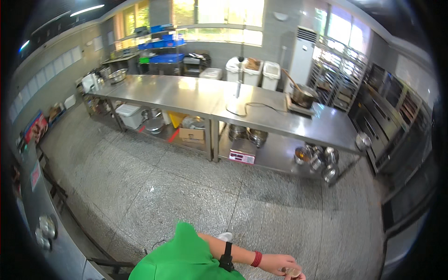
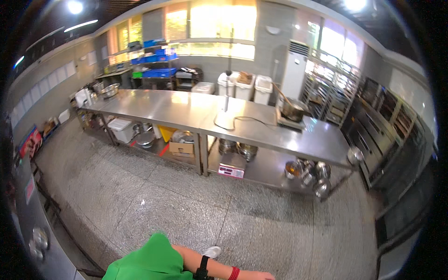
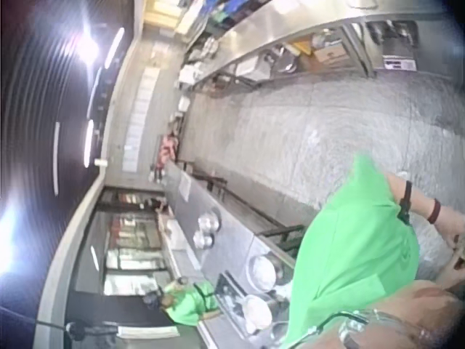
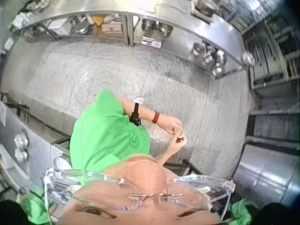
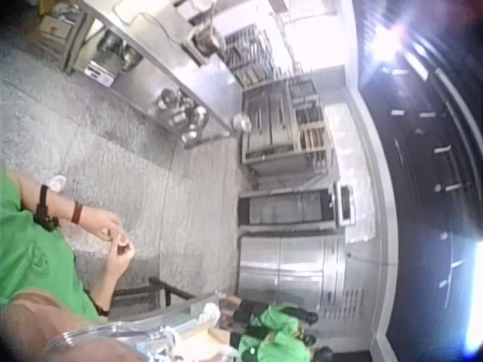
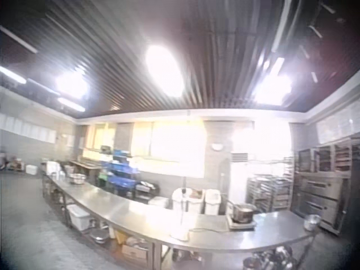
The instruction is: The person cracks eggs into a metal bowl placed on a digital scale. They walk through a commercial kitchen, pick up another metal bowl, and return to their station to scoop butter from a large cardboard box using a wooden spoon, placing the butter into the bowl containing the eggs.
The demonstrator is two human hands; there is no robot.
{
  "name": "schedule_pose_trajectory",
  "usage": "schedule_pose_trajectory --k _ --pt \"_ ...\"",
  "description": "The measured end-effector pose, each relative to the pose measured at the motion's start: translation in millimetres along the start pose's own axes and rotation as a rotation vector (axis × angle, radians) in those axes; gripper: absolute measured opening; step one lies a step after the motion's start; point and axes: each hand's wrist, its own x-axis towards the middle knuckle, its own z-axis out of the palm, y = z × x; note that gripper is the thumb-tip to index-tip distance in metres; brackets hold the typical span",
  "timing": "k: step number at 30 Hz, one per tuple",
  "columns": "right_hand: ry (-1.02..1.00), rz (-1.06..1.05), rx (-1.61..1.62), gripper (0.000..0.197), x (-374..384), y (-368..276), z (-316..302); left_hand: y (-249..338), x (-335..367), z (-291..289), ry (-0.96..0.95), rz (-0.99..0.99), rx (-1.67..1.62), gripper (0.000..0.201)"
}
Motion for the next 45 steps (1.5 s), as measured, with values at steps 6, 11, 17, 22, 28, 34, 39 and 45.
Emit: schedule_pose_trajectory --k 6,11,17,22,28,34,39,45 --pt "-0.297 -0.124 0.055 0.039 62.3 -24.3 100.2 -32.0 -37.0 -99.5 0.279 0.035 0.153 0.039" --pt "-0.559 -0.160 0.149 0.039 102.5 -83.5 231.1 -65.4 -93.9 -204.1 0.515 0.046 0.310 0.042" --pt "-0.815 -0.180 0.144 0.038 131.7 -143.5 366.2 -69.0 -167.9 -303.4 0.725 -0.178 0.419 0.042" --pt "-1.122 -0.199 0.166 0.039 158.5 -154.2 458.7 -47.0 -212.5 -349.5 0.966 -0.345 0.409 0.042" --pt "-1.294 -0.402 0.018 0.040 197.6 -168.3 539.4 -89.3 -228.0 -393.6 1.155 -0.462 0.444 0.041" --pt "-1.422 -0.205 0.014 0.040 277.3 -141.0 603.0 -130.5 -195.1 -444.5 1.231 -0.626 0.279 0.043" --pt "-1.420 -0.101 0.030 0.035 366.7 -72.2 675.9 -222.8 -148.3 -494.6 1.191 -0.965 0.219 0.046" --pt "-1.490 -0.036 -0.103 0.038 465.6 -76.3 724.0 -313.9 -92.7 -539.6 1.263 -0.973 0.143 0.044"
